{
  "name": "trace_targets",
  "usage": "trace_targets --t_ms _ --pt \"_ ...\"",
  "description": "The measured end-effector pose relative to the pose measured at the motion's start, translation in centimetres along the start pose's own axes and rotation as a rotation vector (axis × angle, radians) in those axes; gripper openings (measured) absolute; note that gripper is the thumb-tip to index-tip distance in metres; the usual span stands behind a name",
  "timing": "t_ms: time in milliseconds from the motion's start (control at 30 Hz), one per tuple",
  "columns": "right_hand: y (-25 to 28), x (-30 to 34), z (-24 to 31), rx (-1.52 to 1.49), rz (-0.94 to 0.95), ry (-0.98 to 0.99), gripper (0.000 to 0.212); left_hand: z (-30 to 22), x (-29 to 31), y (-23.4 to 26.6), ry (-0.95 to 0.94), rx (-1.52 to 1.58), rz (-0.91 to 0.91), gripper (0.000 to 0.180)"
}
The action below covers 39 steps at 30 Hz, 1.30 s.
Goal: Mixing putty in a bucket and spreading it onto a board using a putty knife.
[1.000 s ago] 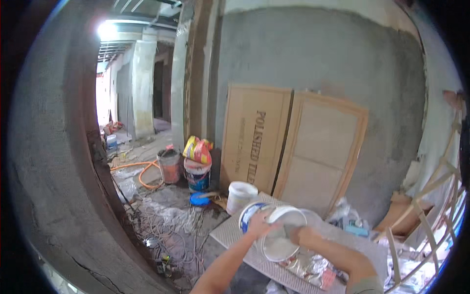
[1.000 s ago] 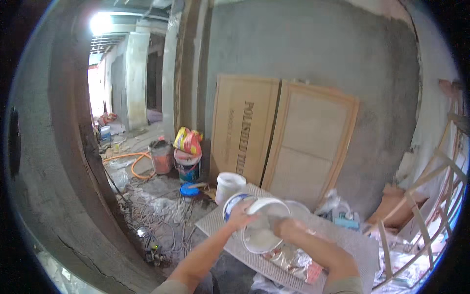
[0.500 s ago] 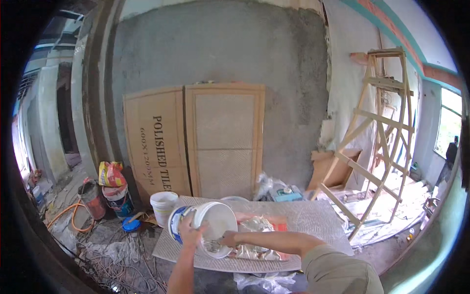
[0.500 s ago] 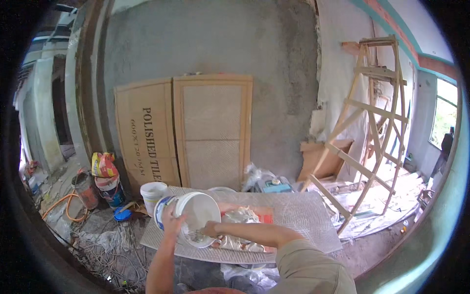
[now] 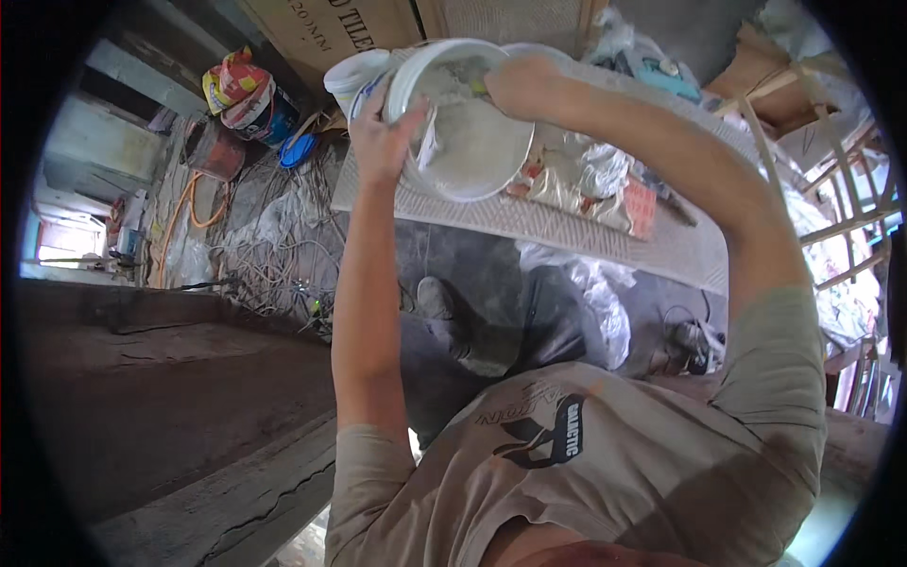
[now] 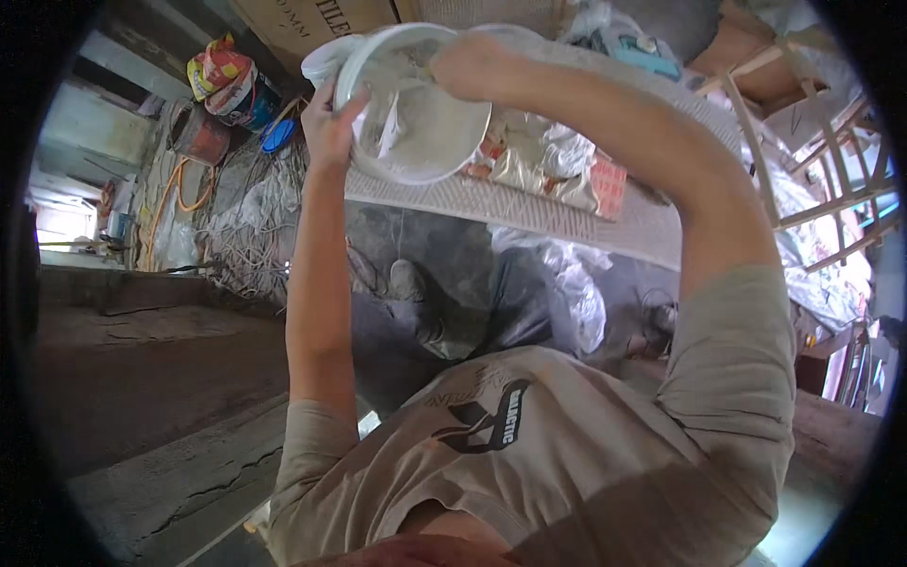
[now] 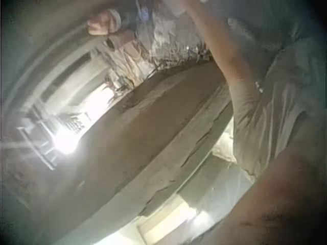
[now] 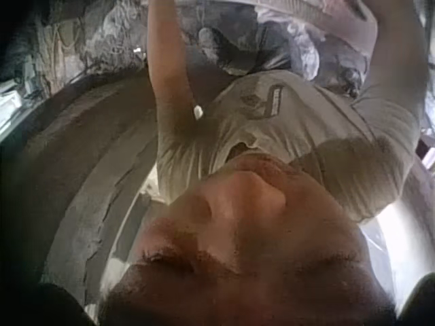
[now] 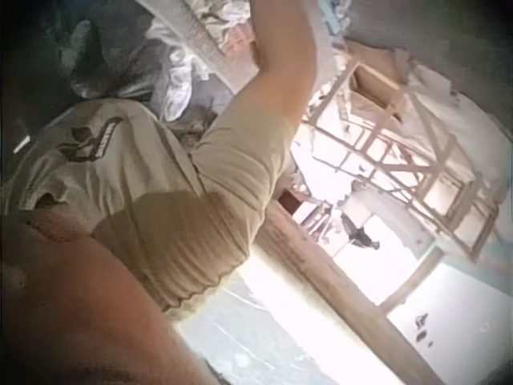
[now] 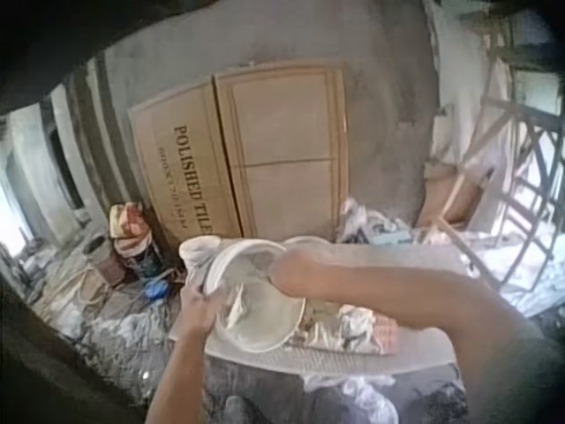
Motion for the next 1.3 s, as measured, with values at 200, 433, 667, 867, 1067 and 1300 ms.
trace_targets --t_ms 200,433,667,867,1067,1300 --pt "-8.7 -1.1 1.5 0.246 -0.096 0.238 0.021 -2.5 1.8 -2.4 -0.082 0.077 0.042 0.051" --pt "-7.4 -1.5 2.7 0.097 0.214 0.215 0.023 0.2 1.4 -1.6 -0.046 0.292 0.076 0.061" --pt "-9.8 -1.3 2.2 0.071 0.340 0.241 0.029 -2.0 1.8 -1.9 -0.073 0.265 0.055 0.060" --pt "-9.1 -0.6 4.6 -0.070 0.296 0.156 0.033 -1.1 2.2 -0.7 -0.028 0.435 0.066 0.060" --pt "-9.5 0.4 5.1 -0.317 0.222 0.166 0.042 -0.4 2.6 -0.6 -0.011 0.516 0.118 0.062" --pt "-11.4 0.7 4.9 -0.647 0.248 0.076 0.053 -1.0 2.8 -0.8 0.015 0.478 0.065 0.063"
Point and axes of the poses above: each hand's wrist, its own x-axis away from the middle knuckle, its own y-axis out of the back of the hand, z = x × y, the point moved 1 cm from there along -x, towards the middle knuckle, and after that the axes turned 9 degrees about -x, right-handed, at the moved point
